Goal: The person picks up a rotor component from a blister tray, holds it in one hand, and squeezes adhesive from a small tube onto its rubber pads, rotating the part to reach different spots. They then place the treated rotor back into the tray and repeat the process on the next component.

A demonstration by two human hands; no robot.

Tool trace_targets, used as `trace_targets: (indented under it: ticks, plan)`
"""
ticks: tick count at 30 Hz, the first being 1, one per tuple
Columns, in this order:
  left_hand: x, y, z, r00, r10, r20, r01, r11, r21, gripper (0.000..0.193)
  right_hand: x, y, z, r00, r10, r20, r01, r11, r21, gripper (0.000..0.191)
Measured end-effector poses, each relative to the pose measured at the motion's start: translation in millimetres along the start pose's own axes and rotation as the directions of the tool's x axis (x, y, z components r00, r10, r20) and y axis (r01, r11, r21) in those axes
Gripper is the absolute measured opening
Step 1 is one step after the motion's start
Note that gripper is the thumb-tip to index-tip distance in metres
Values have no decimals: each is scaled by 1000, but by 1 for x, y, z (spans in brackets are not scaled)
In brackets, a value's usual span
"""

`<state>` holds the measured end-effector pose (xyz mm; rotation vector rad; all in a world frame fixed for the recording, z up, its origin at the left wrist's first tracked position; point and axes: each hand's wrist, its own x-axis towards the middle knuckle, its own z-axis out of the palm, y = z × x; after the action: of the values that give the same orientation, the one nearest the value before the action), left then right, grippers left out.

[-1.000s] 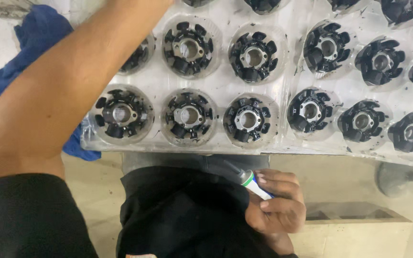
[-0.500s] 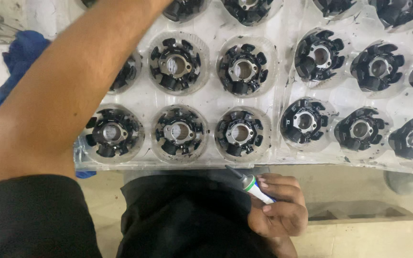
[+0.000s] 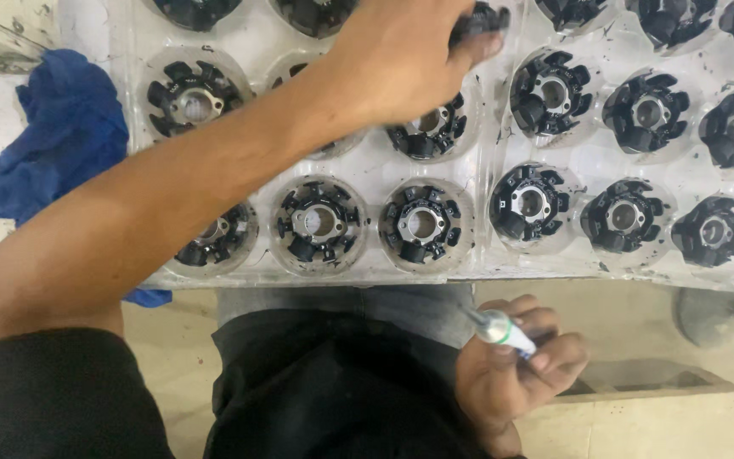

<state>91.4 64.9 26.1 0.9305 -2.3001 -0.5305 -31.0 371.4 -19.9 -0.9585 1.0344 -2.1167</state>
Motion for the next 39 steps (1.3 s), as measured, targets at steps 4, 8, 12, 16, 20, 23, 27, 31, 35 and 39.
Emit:
trace_targets:
  ticks: [4, 8, 12, 16, 20, 23, 27, 31, 35, 39]
  plan:
    - [-72, 50, -42, 944, -108, 312, 198, 941, -275, 34, 17, -8, 12, 981, 129, -141, -108, 983, 150, 25]
    - [-127, 91, -66, 905, -92, 414, 267, 882, -388, 52, 26, -16, 39, 934, 298, -196, -261, 946, 191, 22]
    - [-158, 113, -65, 998, -58, -6, 45, 829, -558, 52, 24, -21, 55, 932, 322, -166, -354, 907, -227, 14]
    - [-172, 124, -40, 933, -345, -101, -17, 237, -971, 67, 10, -18, 57, 938, 346, -10, -339, 923, 184, 26]
    - [-180, 122, -23, 854, -515, 70, -151, -375, -915, 62, -9, -6, 54, 932, 334, 143, -362, 877, 316, 36]
    - [-186, 116, -24, 850, -512, 120, -200, -526, -827, 65, -16, -1, 51, 957, 259, 129, -278, 945, 170, 39]
    - [-190, 110, -28, 902, -419, -103, -238, -284, -929, 52, -12, 1, 51, 985, -78, 157, 110, 972, -210, 35]
    - [-202, 113, -32, 884, -368, -288, -208, 241, -948, 41, -8, -8, 50, 937, -242, 252, 335, 824, -457, 35]
    - [-205, 114, -34, 861, -365, -353, -196, 403, -894, 39, -12, -19, 46, 891, -208, 404, 420, 715, -559, 41]
    - [-203, 114, -36, 862, -381, -334, -188, 372, -909, 40, -13, -16, 50, 868, -228, 442, 464, 689, -556, 40]
